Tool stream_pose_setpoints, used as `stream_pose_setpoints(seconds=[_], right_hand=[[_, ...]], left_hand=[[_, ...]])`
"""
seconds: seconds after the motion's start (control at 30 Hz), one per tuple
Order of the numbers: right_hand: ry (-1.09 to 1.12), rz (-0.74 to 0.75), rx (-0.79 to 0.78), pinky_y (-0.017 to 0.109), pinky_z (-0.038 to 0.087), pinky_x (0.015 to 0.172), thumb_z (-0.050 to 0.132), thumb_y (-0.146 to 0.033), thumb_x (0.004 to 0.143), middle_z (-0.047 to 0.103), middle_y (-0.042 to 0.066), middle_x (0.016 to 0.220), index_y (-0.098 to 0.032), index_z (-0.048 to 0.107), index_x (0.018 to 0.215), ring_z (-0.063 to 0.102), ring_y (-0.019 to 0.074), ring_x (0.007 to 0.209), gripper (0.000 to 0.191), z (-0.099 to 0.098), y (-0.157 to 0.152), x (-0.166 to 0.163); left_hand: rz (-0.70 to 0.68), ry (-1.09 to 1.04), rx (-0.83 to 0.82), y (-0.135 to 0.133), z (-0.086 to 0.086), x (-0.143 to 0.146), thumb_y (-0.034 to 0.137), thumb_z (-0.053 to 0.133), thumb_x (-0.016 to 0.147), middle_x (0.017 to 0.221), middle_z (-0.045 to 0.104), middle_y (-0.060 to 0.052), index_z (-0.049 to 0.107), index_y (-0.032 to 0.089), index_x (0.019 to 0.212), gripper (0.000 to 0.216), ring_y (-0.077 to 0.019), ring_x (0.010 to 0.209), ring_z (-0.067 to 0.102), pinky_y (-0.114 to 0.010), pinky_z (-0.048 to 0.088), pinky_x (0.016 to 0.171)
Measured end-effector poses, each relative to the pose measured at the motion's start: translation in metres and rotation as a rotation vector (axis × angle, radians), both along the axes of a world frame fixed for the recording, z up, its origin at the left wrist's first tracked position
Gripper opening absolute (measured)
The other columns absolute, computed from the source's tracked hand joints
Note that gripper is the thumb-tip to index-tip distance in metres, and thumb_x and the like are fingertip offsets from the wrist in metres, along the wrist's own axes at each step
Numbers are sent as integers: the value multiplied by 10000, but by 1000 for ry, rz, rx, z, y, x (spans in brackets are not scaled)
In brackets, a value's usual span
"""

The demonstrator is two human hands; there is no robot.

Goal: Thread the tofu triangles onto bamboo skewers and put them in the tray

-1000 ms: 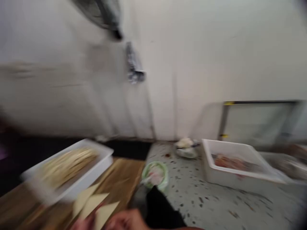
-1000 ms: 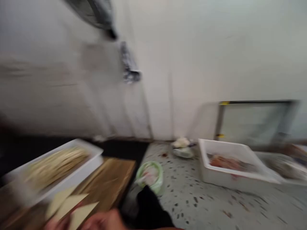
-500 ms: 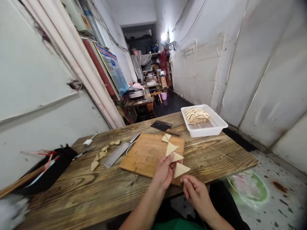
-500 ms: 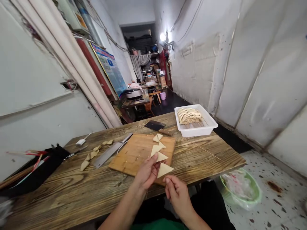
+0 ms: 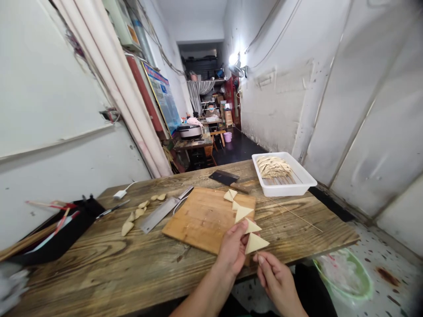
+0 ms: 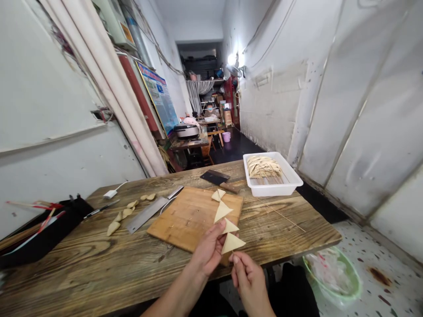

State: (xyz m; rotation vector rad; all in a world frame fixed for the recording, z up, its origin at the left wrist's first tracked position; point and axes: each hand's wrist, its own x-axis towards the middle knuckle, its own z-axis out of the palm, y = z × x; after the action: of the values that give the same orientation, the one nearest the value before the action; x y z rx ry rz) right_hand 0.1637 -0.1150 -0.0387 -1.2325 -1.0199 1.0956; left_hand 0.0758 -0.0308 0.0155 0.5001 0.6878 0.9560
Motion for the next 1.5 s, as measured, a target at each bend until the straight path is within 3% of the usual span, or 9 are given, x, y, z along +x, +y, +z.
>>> stream_pose_setpoints(seconds=[0.13,0.3,0.53,0.8,1.13,1.3,1.5], right_hand=[[0,12,12,159,185,376,465,-508,846,344,-93,441,-142,551,876,266,46,374,377,-6,2,1],[-40,70,6,165,207,387,451,-507,851,368,-86,442,-138,550,876,287,52,380,383,-6,-2,1],[-76,82,-8,173,211,390,443,-530,842,362,-89,425,-146,550,842,285,57,371,399,-3,-5,-3],[-112,81,1,177,225,395,430,-522,851,369,-84,436,-146,552,845,296,62,380,395,-1,-7,-2],[-90,40,23,174,251,403,431,-535,845,372,-84,425,-148,568,823,322,67,381,412,-5,-3,-2],[-49,-3,-34,161,207,346,460,-565,814,378,-86,424,-154,568,838,299,57,346,426,-9,1,9],[32,-74,-127,146,166,311,483,-608,772,374,-104,426,-157,538,884,258,33,299,469,-16,0,31]], left_hand=[[0,-16,5,1,1,-5,346,697,671,797,660,-97,647,77,852,327,-140,670,609,-233,484,624],[127,-52,17,13,7,-16,348,662,711,915,658,-99,630,106,947,339,-157,787,620,-243,491,697],[144,2,12,20,12,-21,204,668,704,862,666,-98,636,92,892,221,-141,724,628,-230,495,685],[92,29,-2,17,18,-23,206,680,684,781,671,-100,638,79,856,218,-147,672,627,-236,493,653],[69,70,-14,14,7,-16,214,655,716,781,668,-107,632,65,851,203,-152,681,629,-234,500,638],[71,43,21,30,-4,-17,251,630,750,925,658,-109,589,127,1004,286,-158,786,630,-256,502,680],[141,259,156,48,-8,-27,196,709,643,988,635,-97,631,124,920,297,-122,811,608,-210,475,694]])
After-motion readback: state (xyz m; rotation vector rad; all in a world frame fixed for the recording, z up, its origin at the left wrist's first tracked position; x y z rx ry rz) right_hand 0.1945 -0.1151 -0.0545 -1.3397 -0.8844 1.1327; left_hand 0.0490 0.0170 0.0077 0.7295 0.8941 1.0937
